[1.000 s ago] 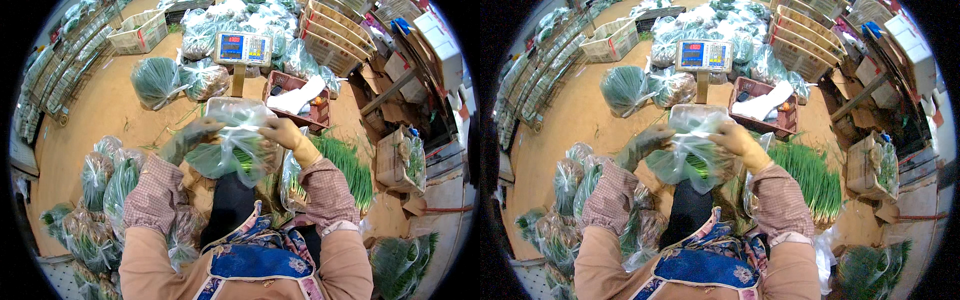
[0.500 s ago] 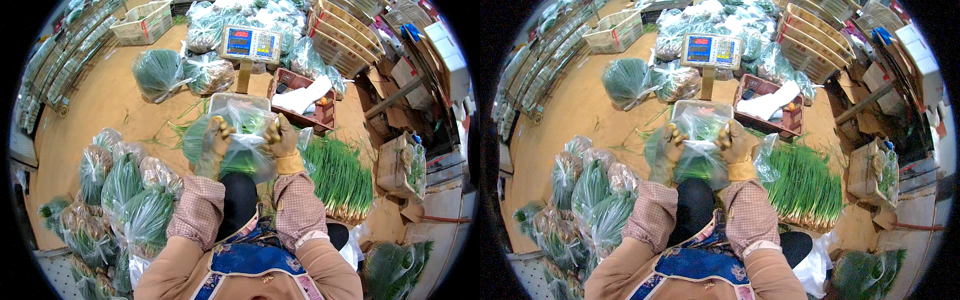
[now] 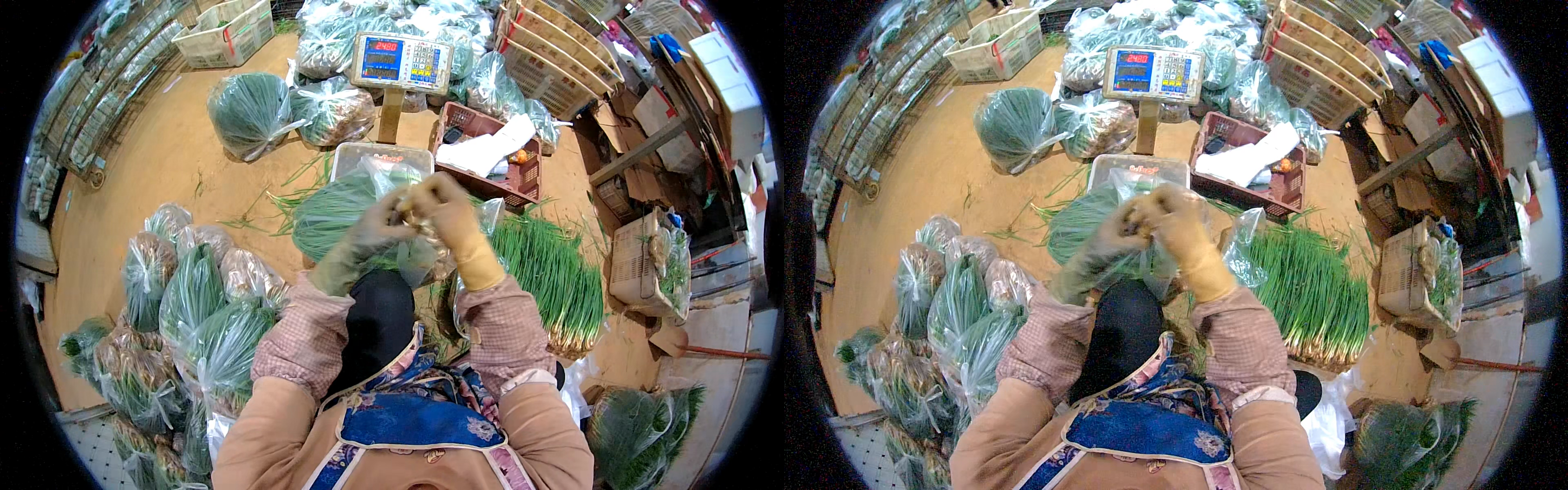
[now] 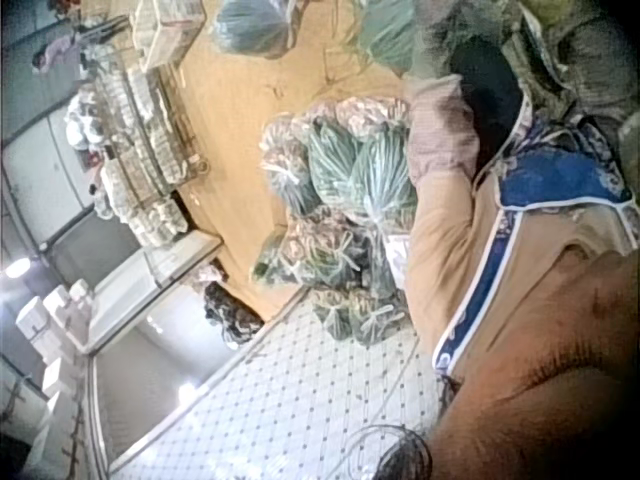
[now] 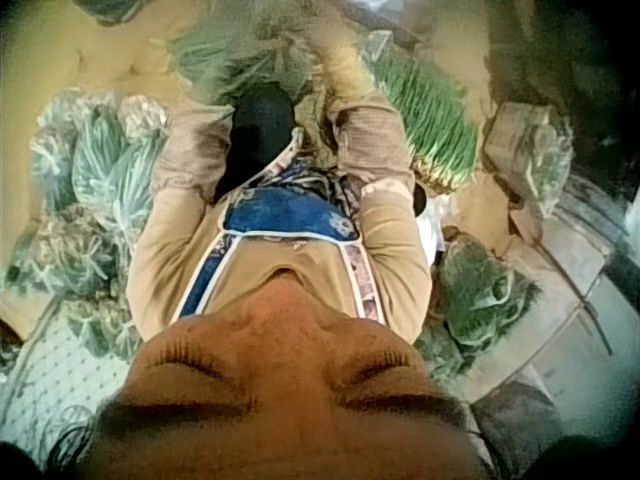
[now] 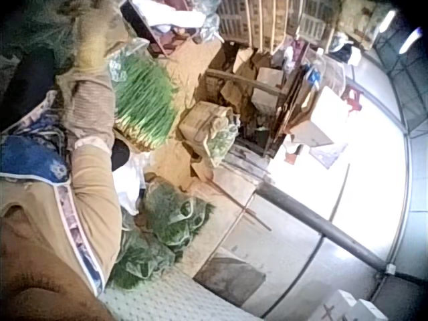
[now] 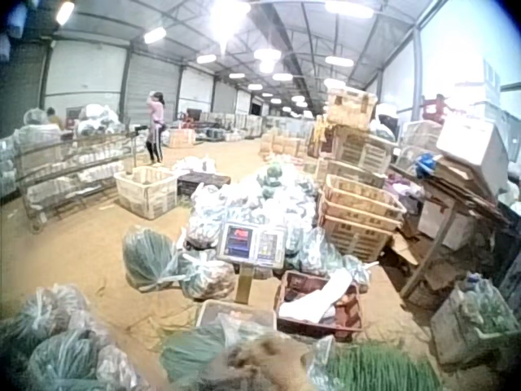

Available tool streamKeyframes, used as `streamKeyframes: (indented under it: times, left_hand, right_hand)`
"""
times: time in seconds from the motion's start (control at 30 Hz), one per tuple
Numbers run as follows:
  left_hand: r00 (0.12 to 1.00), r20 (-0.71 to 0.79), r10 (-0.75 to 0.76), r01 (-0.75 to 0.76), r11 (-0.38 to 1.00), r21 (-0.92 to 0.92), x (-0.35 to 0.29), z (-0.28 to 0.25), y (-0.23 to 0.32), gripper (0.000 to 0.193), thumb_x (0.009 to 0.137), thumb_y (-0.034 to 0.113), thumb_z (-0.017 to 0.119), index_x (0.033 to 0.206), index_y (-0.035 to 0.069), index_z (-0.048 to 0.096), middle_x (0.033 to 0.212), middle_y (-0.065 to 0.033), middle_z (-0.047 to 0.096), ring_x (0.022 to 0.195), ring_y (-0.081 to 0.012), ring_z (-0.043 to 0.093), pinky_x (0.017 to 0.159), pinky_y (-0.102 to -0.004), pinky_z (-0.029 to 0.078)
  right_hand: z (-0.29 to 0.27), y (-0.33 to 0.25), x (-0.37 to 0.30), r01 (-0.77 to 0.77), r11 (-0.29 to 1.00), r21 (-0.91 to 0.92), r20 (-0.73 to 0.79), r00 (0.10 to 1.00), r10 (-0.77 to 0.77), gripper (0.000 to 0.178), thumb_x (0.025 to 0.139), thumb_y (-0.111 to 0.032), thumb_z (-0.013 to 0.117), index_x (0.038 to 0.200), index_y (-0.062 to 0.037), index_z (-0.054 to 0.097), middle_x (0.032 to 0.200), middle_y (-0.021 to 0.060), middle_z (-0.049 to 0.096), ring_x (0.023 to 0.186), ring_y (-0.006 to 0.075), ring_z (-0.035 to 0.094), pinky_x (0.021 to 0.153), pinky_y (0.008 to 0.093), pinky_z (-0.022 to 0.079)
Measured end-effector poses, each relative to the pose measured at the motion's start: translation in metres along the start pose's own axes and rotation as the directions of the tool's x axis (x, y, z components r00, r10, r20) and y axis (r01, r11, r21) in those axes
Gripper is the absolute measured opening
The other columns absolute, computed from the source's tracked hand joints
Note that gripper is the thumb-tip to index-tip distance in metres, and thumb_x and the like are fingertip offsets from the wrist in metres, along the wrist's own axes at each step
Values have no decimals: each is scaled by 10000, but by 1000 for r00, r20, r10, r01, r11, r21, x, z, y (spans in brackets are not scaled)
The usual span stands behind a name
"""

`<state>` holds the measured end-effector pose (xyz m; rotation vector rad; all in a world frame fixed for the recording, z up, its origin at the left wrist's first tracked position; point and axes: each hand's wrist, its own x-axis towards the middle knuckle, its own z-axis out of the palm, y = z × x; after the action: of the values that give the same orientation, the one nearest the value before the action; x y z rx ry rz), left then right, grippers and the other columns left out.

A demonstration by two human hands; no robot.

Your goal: The person sits on the floor and repeatedly gathers bunches of green onions, trims the root ends with a knife, and places them into plastic bags. The person then weighs the bagged bunches on a digital scale and sets them aside.

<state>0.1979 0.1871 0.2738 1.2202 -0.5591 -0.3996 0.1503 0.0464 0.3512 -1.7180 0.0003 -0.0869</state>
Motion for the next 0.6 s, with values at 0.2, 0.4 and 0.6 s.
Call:
streamKeyframes:
  times: [0.2,0.4,0.6]
  left_hand:
    - [993,-72,94,-100,991,-89,5,14,-27,190,837,95,469,1000,6,509,771,-46,549,687,-119,532,594,-234,442]
    - [976,-140,-168,131,961,-243,6,11,-19,269,849,166,482,1055,-7,463,722,-51,553,521,-94,513,463,-190,407]
    - [960,-165,-226,156,922,-354,-13,-10,-22,412,729,112,644,1073,18,437,772,-62,573,553,-86,528,487,-193,444]
  right_hand:
    - [12,19,10,178,979,-97,-61,981,-185,213,810,-192,577,908,-3,600,730,80,607,561,105,536,512,229,421]
    - [10,19,-2,74,901,-428,-145,978,-149,167,806,-168,565,849,-10,594,723,99,593,579,155,556,505,272,424]
    - [25,42,-21,354,788,-503,-39,902,-430,66,742,-99,589,773,-40,594,743,111,553,666,265,539,578,381,422]
